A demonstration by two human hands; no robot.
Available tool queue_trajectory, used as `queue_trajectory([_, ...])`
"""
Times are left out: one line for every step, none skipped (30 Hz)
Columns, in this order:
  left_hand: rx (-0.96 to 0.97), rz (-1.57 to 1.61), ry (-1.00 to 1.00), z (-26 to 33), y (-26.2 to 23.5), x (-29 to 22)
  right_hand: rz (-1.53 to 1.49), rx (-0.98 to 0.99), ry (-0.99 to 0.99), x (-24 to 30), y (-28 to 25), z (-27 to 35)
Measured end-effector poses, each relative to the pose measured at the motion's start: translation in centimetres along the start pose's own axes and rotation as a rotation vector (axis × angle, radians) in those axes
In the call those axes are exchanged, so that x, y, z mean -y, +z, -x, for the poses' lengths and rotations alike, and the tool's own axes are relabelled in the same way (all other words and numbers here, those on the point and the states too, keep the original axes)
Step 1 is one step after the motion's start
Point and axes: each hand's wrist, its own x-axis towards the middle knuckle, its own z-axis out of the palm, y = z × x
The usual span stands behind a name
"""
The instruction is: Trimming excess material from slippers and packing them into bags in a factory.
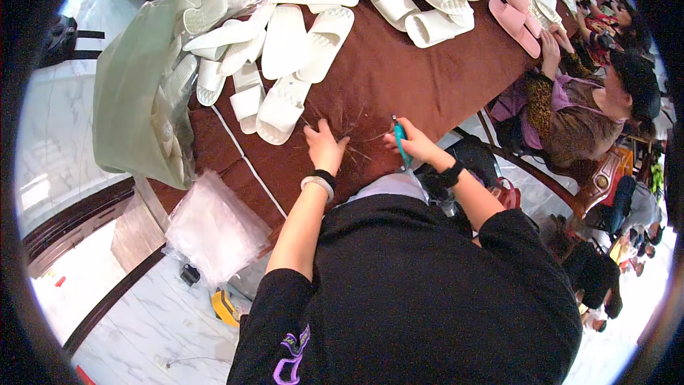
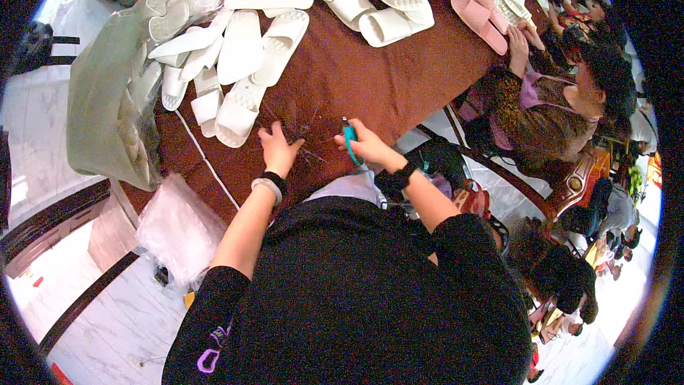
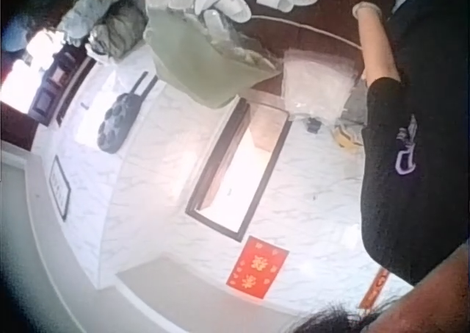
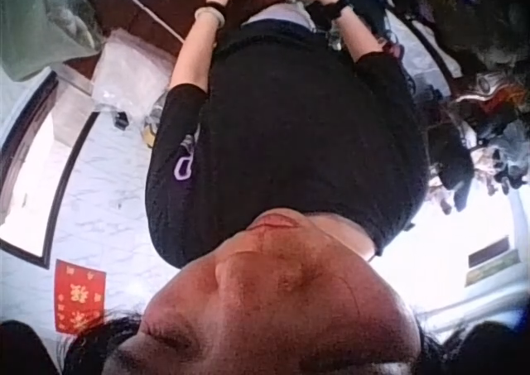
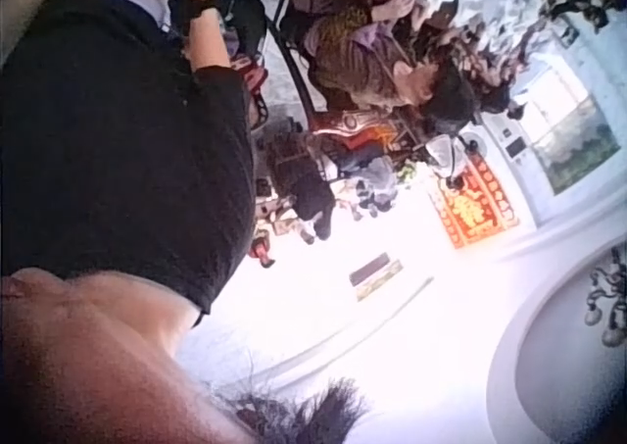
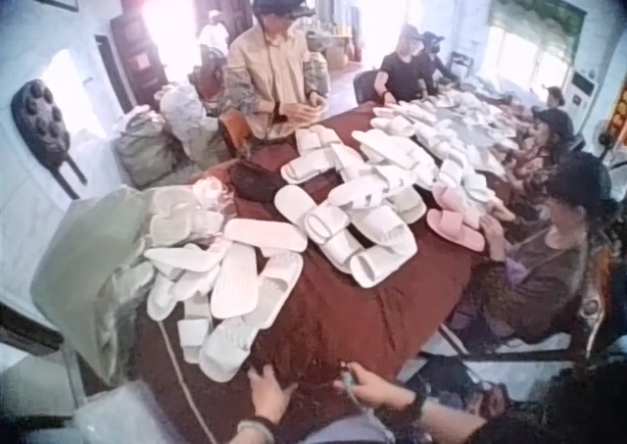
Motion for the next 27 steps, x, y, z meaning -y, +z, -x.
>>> queue_trajectory([0.001, 0.056, 0.104, 0.0, 0.5, 0.3, -0.163, -0.006, 0.007, -0.1, -0.5, 0.1])
queue_trajectory([-0.045, 0.094, 0.141, 0.5, 1.1, 0.7, -0.183, -0.034, 0.074, 0.7, -0.7, 0.2])
queue_trajectory([-0.042, 0.149, 0.156, 0.5, 1.5, 1.1, -0.181, -0.020, 0.071, 1.4, -0.6, 0.1])
queue_trajectory([-0.033, 0.160, 0.155, 0.4, 1.7, 0.9, -0.226, -0.051, 0.114, 1.7, -1.1, 0.2])
queue_trajectory([-0.025, 0.172, 0.153, 0.3, 2.0, 0.8, -0.271, -0.081, 0.158, 1.9, -1.5, 0.2])
queue_trajectory([-0.028, 0.174, 0.150, 0.2, 2.0, 0.9, -0.312, -0.095, 0.168, 1.6, -1.5, -0.1])
queue_trajectory([-0.013, 0.151, 0.186, 0.0, 2.0, 1.1, -0.308, -0.091, 0.167, 1.3, -1.5, -0.3])
queue_trajectory([0.002, 0.127, 0.222, -0.1, 2.0, 1.3, -0.295, -0.098, 0.173, 1.0, -1.7, -0.4])
queue_trajectory([-0.003, 0.128, 0.218, -0.1, 2.0, 1.5, -0.282, -0.105, 0.180, 0.8, -1.8, -0.5])
queue_trajectory([0.002, 0.113, 0.257, 0.1, 2.0, 1.7, -0.280, -0.101, 0.180, 0.6, -1.8, -0.6])
queue_trajectory([0.007, 0.098, 0.295, 0.1, 2.0, 1.9, -0.296, -0.103, 0.186, 0.5, -1.9, -0.7])
queue_trajectory([0.005, 0.098, 0.291, 0.0, 1.9, 2.1, -0.312, -0.104, 0.191, 0.3, -1.8, -0.8])
queue_trajectory([0.049, 0.077, 0.325, 0.0, 1.8, 2.5, -0.311, -0.102, 0.192, 0.2, -1.7, -1.0])
queue_trajectory([0.094, 0.055, 0.360, -0.1, 1.6, 2.9, -0.300, -0.095, 0.204, 0.2, -1.6, -1.4])
queue_trajectory([0.094, 0.054, 0.358, 0.0, 1.4, 3.3, -0.288, -0.088, 0.215, 0.1, -1.4, -1.7])
queue_trajectory([0.096, 0.098, 0.340, -0.1, 1.3, 3.9, -0.289, -0.086, 0.215, 0.4, -0.8, -2.0])
queue_trajectory([0.098, 0.141, 0.323, -0.2, 1.1, 4.6, -0.251, -0.039, 0.195, 0.6, 0.1, -2.4])
queue_trajectory([0.067, 0.183, 0.272, -0.1, 0.9, 5.4, -0.213, 0.008, 0.175, 0.8, 1.1, -2.9])
queue_trajectory([0.106, 0.214, 0.230, -0.1, 0.6, 6.9, -0.213, 0.019, 0.174, 1.0, 2.4, -3.4])
queue_trajectory([0.121, 0.306, 0.225, 0.1, 0.0, 6.6, -0.250, 0.085, 0.122, 0.6, 3.1, -3.7])
queue_trajectory([0.134, 0.398, 0.218, 0.4, -0.6, 6.3, -0.284, 0.151, 0.069, 0.3, 3.7, -4.1])
queue_trajectory([0.213, 0.403, 0.230, 0.5, -1.6, 6.1, -0.289, 0.146, 0.069, 0.1, 4.3, -4.7])
queue_trajectory([0.209, 0.400, 0.229, 0.7, -2.2, 6.5, -0.210, 0.161, 0.103, 0.3, 5.2, -5.4])
queue_trajectory([0.204, 0.359, 0.313, 0.9, -2.8, 6.9, -0.130, 0.175, 0.136, 0.4, 5.7, -5.8])
queue_trajectory([0.195, 0.316, 0.391, 1.1, -3.5, 7.6, -0.128, 0.185, 0.133, 0.7, 6.1, -5.7])
queue_trajectory([0.373, 0.294, 0.343, 1.1, -4.9, 7.3, -0.184, 0.155, 0.124, 0.8, 6.0, -5.3])
queue_trajectory([0.378, 0.296, 0.349, 1.4, -5.9, 6.6, -0.240, 0.124, 0.115, 1.0, 5.7, -4.8])
